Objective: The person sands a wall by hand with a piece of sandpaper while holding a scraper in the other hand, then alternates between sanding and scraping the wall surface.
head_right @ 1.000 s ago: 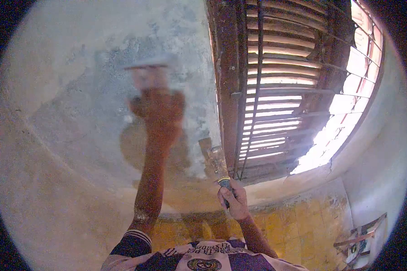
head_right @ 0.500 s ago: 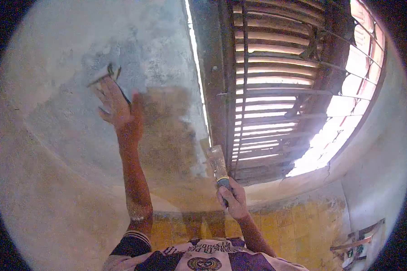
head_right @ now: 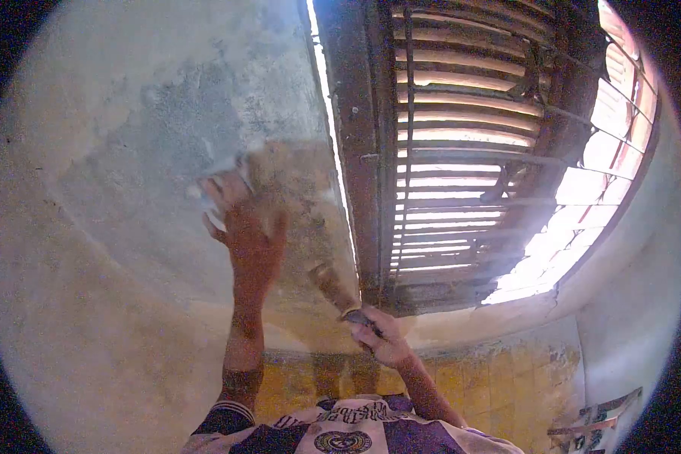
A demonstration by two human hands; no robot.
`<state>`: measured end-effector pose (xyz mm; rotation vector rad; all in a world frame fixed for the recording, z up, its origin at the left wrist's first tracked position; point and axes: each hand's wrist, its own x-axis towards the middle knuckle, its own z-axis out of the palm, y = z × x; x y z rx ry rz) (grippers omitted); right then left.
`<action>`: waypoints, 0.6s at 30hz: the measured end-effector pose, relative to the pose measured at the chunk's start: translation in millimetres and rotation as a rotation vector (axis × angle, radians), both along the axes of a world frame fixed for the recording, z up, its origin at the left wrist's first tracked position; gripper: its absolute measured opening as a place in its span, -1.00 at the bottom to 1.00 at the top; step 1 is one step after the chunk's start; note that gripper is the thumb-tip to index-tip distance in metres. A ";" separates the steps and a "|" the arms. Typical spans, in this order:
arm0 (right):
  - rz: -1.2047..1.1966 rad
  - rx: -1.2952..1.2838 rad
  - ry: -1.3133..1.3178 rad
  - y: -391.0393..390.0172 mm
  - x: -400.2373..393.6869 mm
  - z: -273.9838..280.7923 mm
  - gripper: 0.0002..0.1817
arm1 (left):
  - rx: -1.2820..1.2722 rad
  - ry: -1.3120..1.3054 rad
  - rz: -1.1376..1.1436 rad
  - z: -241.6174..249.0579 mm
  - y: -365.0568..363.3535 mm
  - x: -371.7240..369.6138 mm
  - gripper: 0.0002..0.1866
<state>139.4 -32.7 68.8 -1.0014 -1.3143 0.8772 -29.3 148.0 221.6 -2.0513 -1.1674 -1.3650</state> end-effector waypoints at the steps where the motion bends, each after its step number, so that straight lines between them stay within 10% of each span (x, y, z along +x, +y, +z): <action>1: 0.042 0.029 -0.076 4.0 2.6 -4.8 -0.65 | -0.027 0.056 0.006 -2.4 -12.7 4.4 -0.11; 18: 0.118 -0.060 -0.205 -15.6 12.1 -2.6 -0.77 | 0.050 -0.434 -0.417 21.9 29.4 -17.6 -0.16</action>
